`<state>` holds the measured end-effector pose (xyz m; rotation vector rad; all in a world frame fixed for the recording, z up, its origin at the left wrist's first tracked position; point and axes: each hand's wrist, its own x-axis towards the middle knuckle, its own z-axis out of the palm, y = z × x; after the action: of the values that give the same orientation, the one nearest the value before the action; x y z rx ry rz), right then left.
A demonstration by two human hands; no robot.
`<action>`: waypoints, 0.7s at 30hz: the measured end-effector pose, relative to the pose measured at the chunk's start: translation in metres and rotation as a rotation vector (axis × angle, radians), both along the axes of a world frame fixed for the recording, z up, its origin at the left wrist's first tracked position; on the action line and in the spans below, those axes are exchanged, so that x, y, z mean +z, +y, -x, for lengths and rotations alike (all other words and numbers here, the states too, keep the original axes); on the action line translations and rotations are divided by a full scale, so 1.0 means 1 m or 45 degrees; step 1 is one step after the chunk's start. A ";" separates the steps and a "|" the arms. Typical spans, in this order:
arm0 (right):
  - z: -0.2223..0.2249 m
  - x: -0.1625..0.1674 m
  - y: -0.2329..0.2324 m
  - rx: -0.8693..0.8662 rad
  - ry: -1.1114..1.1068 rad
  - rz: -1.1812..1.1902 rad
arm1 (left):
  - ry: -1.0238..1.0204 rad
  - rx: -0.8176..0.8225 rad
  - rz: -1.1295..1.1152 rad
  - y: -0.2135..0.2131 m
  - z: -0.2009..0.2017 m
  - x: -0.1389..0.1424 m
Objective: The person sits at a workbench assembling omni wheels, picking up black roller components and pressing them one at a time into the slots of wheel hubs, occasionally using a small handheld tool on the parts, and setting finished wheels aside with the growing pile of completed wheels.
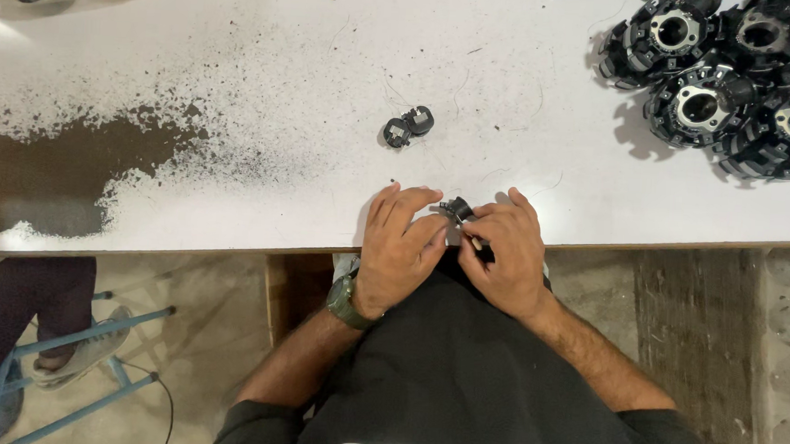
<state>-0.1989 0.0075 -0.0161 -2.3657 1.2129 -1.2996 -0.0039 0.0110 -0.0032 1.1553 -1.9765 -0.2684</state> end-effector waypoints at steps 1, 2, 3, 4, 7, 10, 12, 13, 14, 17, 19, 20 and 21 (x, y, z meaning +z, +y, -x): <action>0.000 0.000 0.000 0.000 -0.004 -0.003 | -0.026 -0.003 0.015 0.000 0.000 0.000; -0.001 0.000 -0.001 0.000 -0.005 0.002 | -0.087 -0.003 0.052 -0.001 0.000 0.000; -0.001 0.001 0.000 0.000 -0.007 0.005 | -0.149 -0.004 0.088 -0.001 0.000 0.000; -0.001 0.001 0.000 -0.001 -0.009 0.009 | -0.210 -0.005 0.124 -0.001 0.001 0.000; -0.002 0.000 -0.001 0.015 -0.019 0.007 | -0.159 -0.025 0.157 -0.001 0.003 0.001; -0.002 -0.001 0.000 0.023 -0.022 0.001 | -0.094 0.055 0.125 -0.002 0.005 0.003; -0.002 -0.002 0.000 0.020 -0.033 -0.001 | -0.050 0.070 0.037 -0.002 0.004 0.004; -0.002 -0.003 0.001 0.018 -0.038 -0.003 | -0.028 0.078 -0.008 -0.003 0.004 0.005; -0.001 -0.004 0.001 0.018 -0.032 -0.007 | -0.026 0.079 -0.031 -0.003 0.004 0.005; -0.001 -0.008 0.000 0.017 -0.016 0.014 | -0.011 0.095 -0.082 -0.004 0.003 0.006; 0.000 -0.011 0.000 0.006 -0.003 0.063 | 0.014 0.107 -0.096 -0.003 0.004 0.005; 0.002 -0.013 0.000 0.077 -0.015 0.087 | 0.005 0.103 -0.107 -0.003 0.004 0.005; 0.004 -0.014 0.000 0.145 -0.026 0.114 | -0.003 0.096 -0.113 -0.003 0.004 0.005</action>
<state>-0.2025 0.0077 -0.0300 -2.4372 1.0185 -1.3644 -0.0080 0.0077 0.0015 1.2841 -1.9354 -0.3185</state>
